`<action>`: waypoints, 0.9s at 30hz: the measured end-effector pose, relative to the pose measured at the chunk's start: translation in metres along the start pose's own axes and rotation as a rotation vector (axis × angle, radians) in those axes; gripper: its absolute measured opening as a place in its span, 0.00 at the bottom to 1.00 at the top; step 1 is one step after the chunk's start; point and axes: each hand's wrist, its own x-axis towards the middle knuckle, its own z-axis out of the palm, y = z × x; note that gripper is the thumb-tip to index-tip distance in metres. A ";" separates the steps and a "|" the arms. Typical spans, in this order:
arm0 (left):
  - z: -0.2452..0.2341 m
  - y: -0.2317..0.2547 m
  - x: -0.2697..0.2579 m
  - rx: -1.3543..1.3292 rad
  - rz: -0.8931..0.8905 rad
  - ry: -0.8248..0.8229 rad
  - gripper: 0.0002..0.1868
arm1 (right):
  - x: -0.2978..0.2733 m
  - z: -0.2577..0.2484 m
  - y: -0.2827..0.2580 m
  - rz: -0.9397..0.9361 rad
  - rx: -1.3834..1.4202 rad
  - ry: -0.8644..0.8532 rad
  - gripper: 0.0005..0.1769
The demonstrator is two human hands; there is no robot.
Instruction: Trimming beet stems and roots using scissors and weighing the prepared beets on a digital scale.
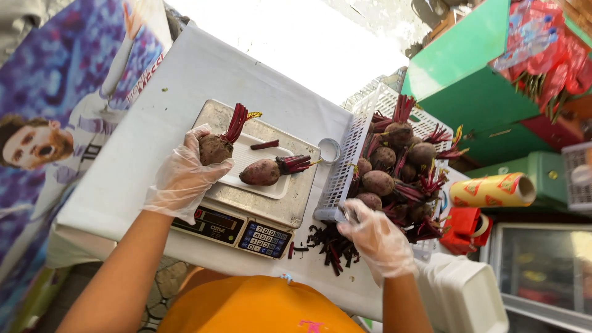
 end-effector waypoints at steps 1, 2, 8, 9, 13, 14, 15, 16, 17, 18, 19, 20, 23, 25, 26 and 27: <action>0.001 -0.003 -0.010 -0.069 0.073 0.075 0.41 | 0.010 -0.010 -0.013 -0.227 -0.025 0.179 0.26; -0.002 -0.004 -0.016 -0.125 0.156 0.146 0.39 | 0.020 -0.016 -0.028 -0.450 -0.033 0.360 0.16; -0.024 -0.033 -0.058 -0.225 0.164 0.135 0.47 | 0.149 -0.021 -0.146 -0.499 -0.010 0.167 0.21; -0.028 -0.040 -0.062 -0.221 0.169 0.134 0.47 | 0.201 0.012 -0.135 -0.497 -0.005 0.171 0.21; -0.031 -0.065 -0.064 -0.203 0.009 0.130 0.47 | 0.216 0.007 -0.168 -0.581 -0.011 0.078 0.23; -0.027 -0.069 -0.063 -0.130 -0.059 0.153 0.47 | 0.173 -0.015 -0.177 -0.613 0.014 0.109 0.23; -0.033 -0.062 -0.061 -0.125 -0.056 0.146 0.47 | 0.202 0.004 -0.168 -0.606 0.020 0.109 0.23; -0.038 -0.055 -0.060 -0.169 -0.064 0.129 0.47 | 0.230 0.023 -0.158 -0.635 -0.029 0.132 0.22; -0.043 -0.047 -0.059 -0.213 -0.072 0.112 0.47 | 0.258 0.043 -0.147 -0.663 -0.078 0.155 0.22; -0.040 -0.045 -0.052 -0.206 -0.066 0.103 0.47 | 0.261 0.045 -0.149 -0.653 -0.069 0.157 0.22; -0.036 -0.043 -0.045 -0.190 -0.014 0.104 0.46 | 0.263 0.047 -0.149 -0.671 -0.056 0.160 0.21; -0.032 -0.039 -0.037 -0.172 0.046 0.102 0.46 | 0.266 0.047 -0.148 -0.684 -0.040 0.169 0.19; -0.030 -0.008 -0.012 -0.062 0.124 -0.002 0.44 | 0.194 -0.001 -0.147 -0.627 0.067 0.192 0.18; -0.009 -0.012 0.019 0.082 0.145 -0.019 0.45 | 0.175 -0.012 -0.131 -0.576 0.090 0.224 0.19; 0.002 -0.015 0.034 0.212 0.144 -0.005 0.46 | 0.165 -0.018 -0.125 -0.557 0.093 0.246 0.21; 0.008 -0.014 0.044 0.224 0.159 -0.022 0.46 | 0.156 -0.024 -0.115 -0.536 0.108 0.250 0.21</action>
